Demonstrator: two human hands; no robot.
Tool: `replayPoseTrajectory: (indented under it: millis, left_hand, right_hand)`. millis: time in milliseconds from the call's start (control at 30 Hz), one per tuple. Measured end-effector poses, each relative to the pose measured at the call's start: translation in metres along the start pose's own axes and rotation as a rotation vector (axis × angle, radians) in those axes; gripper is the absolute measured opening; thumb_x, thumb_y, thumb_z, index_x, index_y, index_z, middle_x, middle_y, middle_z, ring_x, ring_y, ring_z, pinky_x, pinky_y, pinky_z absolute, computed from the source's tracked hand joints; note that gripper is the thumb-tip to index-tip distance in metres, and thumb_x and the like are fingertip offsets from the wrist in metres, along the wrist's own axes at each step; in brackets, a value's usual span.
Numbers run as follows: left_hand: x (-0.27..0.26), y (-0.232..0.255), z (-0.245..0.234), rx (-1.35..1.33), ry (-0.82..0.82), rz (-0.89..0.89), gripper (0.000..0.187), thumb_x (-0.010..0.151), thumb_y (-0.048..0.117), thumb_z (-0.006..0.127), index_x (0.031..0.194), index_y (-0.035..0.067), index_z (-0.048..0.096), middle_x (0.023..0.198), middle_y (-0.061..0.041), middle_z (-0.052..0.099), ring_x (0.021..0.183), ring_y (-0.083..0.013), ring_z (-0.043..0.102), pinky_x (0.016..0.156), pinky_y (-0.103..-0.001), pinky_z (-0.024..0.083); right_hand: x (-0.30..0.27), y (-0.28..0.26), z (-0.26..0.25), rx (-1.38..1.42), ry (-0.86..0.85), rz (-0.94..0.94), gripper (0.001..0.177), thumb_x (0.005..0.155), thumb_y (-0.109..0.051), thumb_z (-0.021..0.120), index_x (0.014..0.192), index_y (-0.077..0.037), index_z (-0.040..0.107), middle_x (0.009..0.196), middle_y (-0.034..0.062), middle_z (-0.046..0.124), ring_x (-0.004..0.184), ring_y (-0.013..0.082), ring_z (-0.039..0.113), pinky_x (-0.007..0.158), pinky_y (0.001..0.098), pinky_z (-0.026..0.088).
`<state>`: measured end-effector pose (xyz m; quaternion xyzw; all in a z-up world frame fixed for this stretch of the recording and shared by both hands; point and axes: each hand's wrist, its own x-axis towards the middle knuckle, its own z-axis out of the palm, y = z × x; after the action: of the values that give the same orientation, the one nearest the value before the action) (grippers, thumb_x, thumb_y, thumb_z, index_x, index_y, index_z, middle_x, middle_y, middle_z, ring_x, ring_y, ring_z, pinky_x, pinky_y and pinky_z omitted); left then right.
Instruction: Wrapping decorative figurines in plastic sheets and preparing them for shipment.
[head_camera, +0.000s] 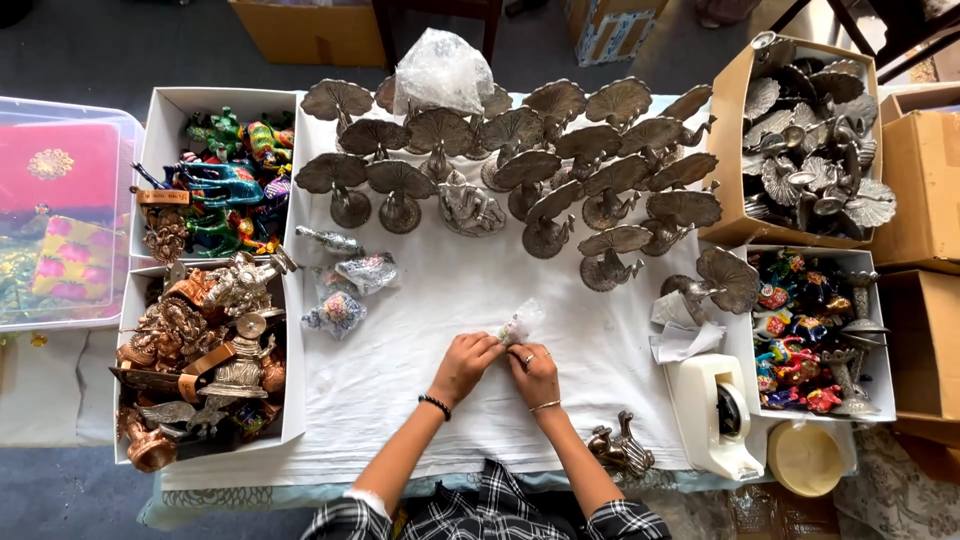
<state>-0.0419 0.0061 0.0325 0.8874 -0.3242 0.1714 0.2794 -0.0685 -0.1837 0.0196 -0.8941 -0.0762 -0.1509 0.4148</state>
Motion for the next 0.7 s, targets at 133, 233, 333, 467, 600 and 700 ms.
replayPoseTrajectory:
  millis: [133, 233, 333, 467, 600, 700]
  left_hand:
    - [0.022, -0.005, -0.022, 0.009, -0.090, 0.117, 0.027, 0.085, 0.012, 0.069, 0.113, 0.011, 0.069, 0.115, -0.002, 0.069, 0.113, -0.0219, 0.064, 0.098, -0.038, 0.050]
    - [0.039, -0.002, -0.035, 0.004, -0.095, 0.197, 0.035, 0.084, 0.018, 0.070, 0.116, 0.005, 0.068, 0.111, -0.007, 0.066, 0.105, -0.0259, 0.062, 0.090, -0.041, 0.049]
    - [0.033, -0.010, -0.020, 0.133, -0.134, 0.228, 0.038, 0.084, 0.008, 0.067, 0.121, 0.008, 0.070, 0.114, -0.002, 0.067, 0.104, -0.0200, 0.063, 0.091, -0.036, 0.050]
    - [0.034, -0.012, -0.001, 0.035, -0.145, 0.177, 0.028, 0.087, 0.007, 0.067, 0.115, 0.007, 0.070, 0.108, -0.003, 0.067, 0.102, -0.0197, 0.063, 0.091, -0.035, 0.051]
    - [0.037, -0.008, 0.009, -0.004, -0.174, 0.064, 0.021, 0.088, 0.006, 0.065, 0.107, 0.009, 0.070, 0.101, -0.002, 0.068, 0.100, -0.0193, 0.063, 0.090, -0.035, 0.050]
    - [0.041, 0.000, 0.004, -0.006, -0.201, -0.045, 0.018, 0.090, 0.007, 0.067, 0.106, 0.013, 0.070, 0.102, -0.001, 0.066, 0.102, -0.0208, 0.063, 0.087, -0.039, 0.048]
  right_hand:
    - [0.008, -0.007, -0.006, 0.083, 0.011, 0.063, 0.015, 0.083, -0.005, 0.076, 0.098, -0.006, 0.076, 0.095, 0.0089, 0.072, 0.090, 0.0271, 0.068, 0.079, 0.0363, 0.055]
    - [0.016, 0.002, -0.009, 0.192, -0.072, 0.298, 0.013, 0.085, -0.008, 0.076, 0.098, -0.005, 0.076, 0.089, 0.0077, 0.069, 0.075, 0.0225, 0.067, 0.068, 0.0331, 0.053]
    - [0.020, 0.016, -0.014, 0.206, -0.138, 0.235, 0.013, 0.085, -0.008, 0.076, 0.098, -0.004, 0.076, 0.086, 0.0072, 0.069, 0.074, 0.0203, 0.065, 0.069, 0.0315, 0.052]
    - [0.031, 0.010, -0.033, 0.238, -0.257, 0.266, 0.017, 0.086, -0.008, 0.075, 0.103, -0.007, 0.075, 0.094, 0.0065, 0.070, 0.080, 0.0203, 0.070, 0.073, 0.0322, 0.056]
    - [0.031, -0.010, -0.049, 0.030, -0.190, 0.113, 0.029, 0.074, -0.010, 0.083, 0.102, -0.009, 0.075, 0.103, 0.0094, 0.068, 0.089, 0.0289, 0.068, 0.075, 0.0381, 0.056]
    - [0.019, 0.004, -0.035, -0.092, -0.023, -0.077, 0.031, 0.075, -0.008, 0.079, 0.105, -0.012, 0.073, 0.107, 0.0077, 0.068, 0.097, 0.0300, 0.067, 0.082, 0.0394, 0.056]
